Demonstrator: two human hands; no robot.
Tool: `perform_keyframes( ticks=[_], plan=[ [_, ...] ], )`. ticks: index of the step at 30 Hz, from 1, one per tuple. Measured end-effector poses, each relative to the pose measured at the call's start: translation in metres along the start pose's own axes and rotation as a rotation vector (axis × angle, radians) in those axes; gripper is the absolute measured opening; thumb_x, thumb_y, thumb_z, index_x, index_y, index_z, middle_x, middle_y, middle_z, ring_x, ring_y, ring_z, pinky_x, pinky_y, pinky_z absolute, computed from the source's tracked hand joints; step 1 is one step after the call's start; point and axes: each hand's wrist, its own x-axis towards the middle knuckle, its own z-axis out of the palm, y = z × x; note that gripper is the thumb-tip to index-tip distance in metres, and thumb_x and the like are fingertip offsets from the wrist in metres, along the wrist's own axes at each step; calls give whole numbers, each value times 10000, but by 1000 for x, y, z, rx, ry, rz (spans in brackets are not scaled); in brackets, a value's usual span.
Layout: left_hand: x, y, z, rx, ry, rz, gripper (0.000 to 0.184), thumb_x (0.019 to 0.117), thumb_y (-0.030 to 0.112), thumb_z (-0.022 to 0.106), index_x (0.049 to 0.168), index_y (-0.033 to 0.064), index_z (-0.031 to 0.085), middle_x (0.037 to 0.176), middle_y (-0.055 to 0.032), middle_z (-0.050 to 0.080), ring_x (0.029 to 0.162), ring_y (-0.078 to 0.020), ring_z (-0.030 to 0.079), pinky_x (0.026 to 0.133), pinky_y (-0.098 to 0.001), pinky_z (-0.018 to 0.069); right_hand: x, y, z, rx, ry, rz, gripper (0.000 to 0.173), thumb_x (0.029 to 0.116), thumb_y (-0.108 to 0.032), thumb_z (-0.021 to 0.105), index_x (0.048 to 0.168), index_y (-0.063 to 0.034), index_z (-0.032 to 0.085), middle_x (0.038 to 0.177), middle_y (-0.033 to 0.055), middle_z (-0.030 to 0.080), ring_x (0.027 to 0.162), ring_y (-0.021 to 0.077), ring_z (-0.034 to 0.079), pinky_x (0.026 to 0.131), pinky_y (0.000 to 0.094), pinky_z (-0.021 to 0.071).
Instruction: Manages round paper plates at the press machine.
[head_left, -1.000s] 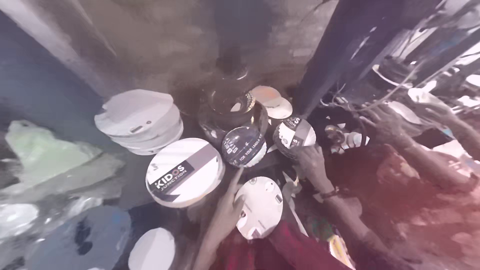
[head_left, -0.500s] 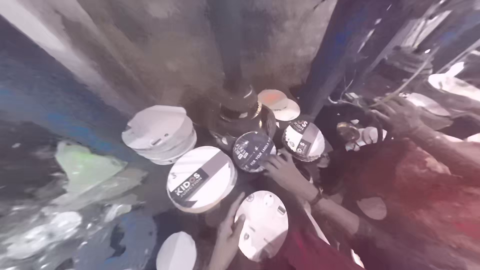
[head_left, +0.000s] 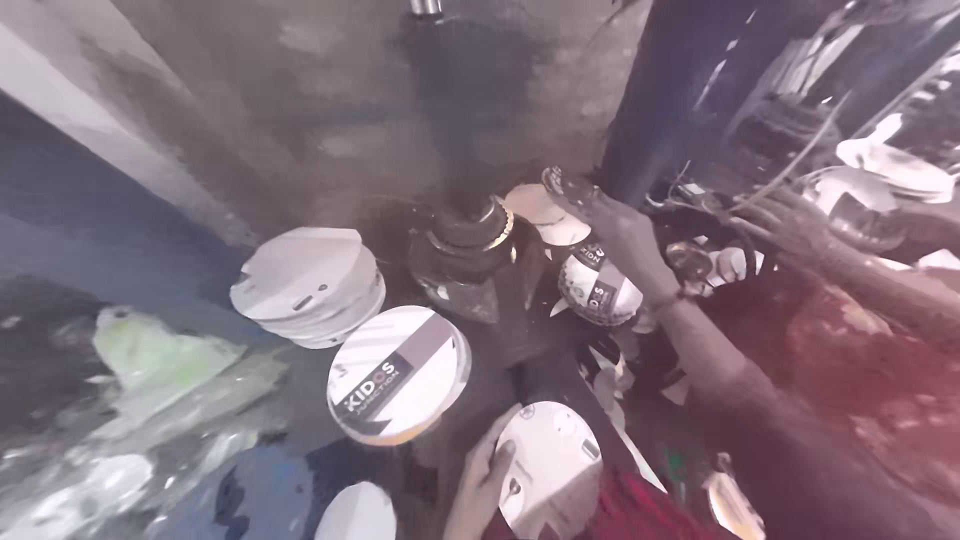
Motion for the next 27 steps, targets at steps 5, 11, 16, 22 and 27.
perform_keyframes(
  ticks=[5, 11, 16, 22, 27],
  plan=[
    [-6, 7, 0, 43, -53, -13, 405, 1038, 19, 380, 1405, -43, 541, 1408, -124, 598, 1248, -97, 595, 1084, -286, 467, 58, 54, 66, 87, -661, 24, 205, 978, -80, 645, 1120, 59, 696, 1103, 290, 679, 1066, 471, 648, 963, 643, 482],
    [-25, 3, -15, 36, 130, -20, 374, 979, -44, 502, 1344, -82, 577, 1305, -135, 662, 1141, -86, 658, 1013, -262, 522, 29, 12, 3, 168, -452, 146, 244, 1033, -120, 575, 1222, -40, 707, 1163, 238, 700, 1076, 440, 674, 929, 663, 505],
    [-10, 11, -14, 7, 388, 80, 329, 928, -29, 576, 1250, -70, 630, 1115, -74, 729, 928, -49, 704, 832, -229, 591, -68, -54, -24, 541, -692, -75, 335, 1032, -252, 587, 1241, -14, 697, 1135, 170, 730, 982, 288, 714, 907, 493, 554],
    [11, 34, 5, -97, 560, 157, 346, 849, -15, 668, 1178, -38, 564, 927, -1, 674, 817, -60, 682, 716, -236, 601, -126, -85, 1, 822, -765, 218, 298, 960, -162, 675, 1219, -14, 663, 1005, 124, 719, 880, 170, 690, 825, 354, 565],
    [1, 32, 6, -148, 468, 116, 224, 999, 26, 493, 1190, -24, 599, 1008, -12, 691, 887, -61, 679, 788, -250, 591, -133, -73, 4, 902, -547, 292, 221, 953, -171, 670, 1106, -13, 682, 870, -9, 690, 742, -14, 624, 701, 181, 536]
  ],
)
